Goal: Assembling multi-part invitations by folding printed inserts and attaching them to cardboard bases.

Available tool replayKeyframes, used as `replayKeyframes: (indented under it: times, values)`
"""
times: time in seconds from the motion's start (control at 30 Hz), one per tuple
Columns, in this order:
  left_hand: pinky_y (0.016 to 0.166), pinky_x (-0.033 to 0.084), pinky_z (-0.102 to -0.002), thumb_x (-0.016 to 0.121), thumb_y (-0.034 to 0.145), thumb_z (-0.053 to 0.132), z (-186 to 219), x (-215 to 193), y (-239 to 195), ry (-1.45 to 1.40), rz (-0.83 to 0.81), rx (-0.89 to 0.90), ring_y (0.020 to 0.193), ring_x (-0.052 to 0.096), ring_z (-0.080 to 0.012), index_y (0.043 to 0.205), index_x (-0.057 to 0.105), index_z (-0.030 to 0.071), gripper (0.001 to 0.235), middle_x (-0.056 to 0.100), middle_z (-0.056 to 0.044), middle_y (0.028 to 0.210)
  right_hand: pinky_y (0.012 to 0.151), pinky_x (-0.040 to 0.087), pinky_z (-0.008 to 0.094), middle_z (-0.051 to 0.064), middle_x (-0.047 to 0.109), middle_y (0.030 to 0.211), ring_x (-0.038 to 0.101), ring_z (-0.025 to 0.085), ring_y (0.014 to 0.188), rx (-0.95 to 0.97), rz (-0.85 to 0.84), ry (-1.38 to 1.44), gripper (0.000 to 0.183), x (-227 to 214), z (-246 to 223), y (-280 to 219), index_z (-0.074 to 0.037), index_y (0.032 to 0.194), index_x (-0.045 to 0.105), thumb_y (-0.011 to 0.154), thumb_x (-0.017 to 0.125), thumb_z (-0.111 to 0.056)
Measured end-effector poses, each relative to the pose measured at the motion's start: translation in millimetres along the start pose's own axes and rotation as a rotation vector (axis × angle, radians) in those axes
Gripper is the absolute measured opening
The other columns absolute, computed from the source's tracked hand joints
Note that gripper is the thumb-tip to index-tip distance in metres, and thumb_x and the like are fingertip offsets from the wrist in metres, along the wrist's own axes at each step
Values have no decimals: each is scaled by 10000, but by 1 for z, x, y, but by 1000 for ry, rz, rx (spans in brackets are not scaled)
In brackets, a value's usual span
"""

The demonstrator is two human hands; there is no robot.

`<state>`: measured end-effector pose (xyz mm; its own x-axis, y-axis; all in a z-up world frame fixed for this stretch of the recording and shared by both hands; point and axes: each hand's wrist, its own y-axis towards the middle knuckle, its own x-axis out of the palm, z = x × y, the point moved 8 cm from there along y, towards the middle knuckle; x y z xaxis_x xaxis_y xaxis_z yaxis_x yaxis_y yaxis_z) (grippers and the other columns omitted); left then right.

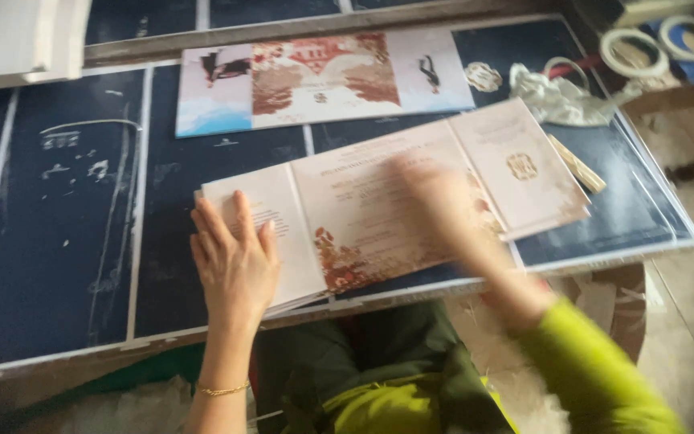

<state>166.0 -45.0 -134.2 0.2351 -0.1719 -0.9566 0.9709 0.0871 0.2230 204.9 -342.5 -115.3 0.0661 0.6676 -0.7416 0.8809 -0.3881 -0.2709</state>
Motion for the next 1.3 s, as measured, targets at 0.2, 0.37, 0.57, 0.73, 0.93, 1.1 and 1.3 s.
replayKeyframes:
  times: [0.2,0.37,0.57,0.73,0.93,1.1,1.3]
  values:
    - [1026,407,-582,464,1006,390,1,-8,-2,87,179,160,1345,398,-543,1514,423,79,597,276,-397,1517,666,497,375,31,607,809,642,262,767,-1366,169,-337,639,85,-41,-113,-38,1317,496,706,653,-135]
    - [1090,296,-595,382,1009,419,-5,1,4,35,6,48,1435,229,-515,1570,301,86,657,146,-379,1561,1030,417,352,167,598,1335,554,276,1261,374,70,-273,1003,-95,74,25,-181,1407,543,715,335,-876]
    - [1104,269,-590,377,1007,414,-2,3,5,41,15,6,1429,236,-523,1565,295,100,646,182,-394,1549,998,468,296,-38,660,1335,615,117,1201,56,162,522,575,-101,91,43,-313,1246,664,754,602,-604]
    - [1093,293,-581,368,1018,427,-4,2,2,49,30,21,1429,242,-512,1562,300,96,641,148,-358,1570,521,485,375,-21,672,955,675,243,723,-1147,52,-371,535,79,-47,-24,-164,1340,472,823,610,-139]
    - [1112,254,-567,351,1015,441,-3,-5,4,-13,-35,36,1443,187,-508,1569,248,110,653,101,-353,1576,435,455,304,29,569,861,558,145,559,-1035,-8,-717,421,41,-71,53,-115,1407,443,987,449,-92]
    - [1132,266,-609,367,1031,429,10,-16,1,-54,-54,-40,1443,248,-517,1544,353,94,613,236,-391,1522,809,536,585,92,753,972,685,400,972,-241,370,-291,459,-89,67,204,-213,1091,768,979,507,-574]
    - [1118,290,-612,457,1004,388,7,-18,0,-23,64,-49,1421,286,-527,1508,423,77,594,286,-399,1494,481,533,419,8,620,613,688,304,581,-972,450,-664,151,19,-53,58,-203,898,649,941,529,-284]
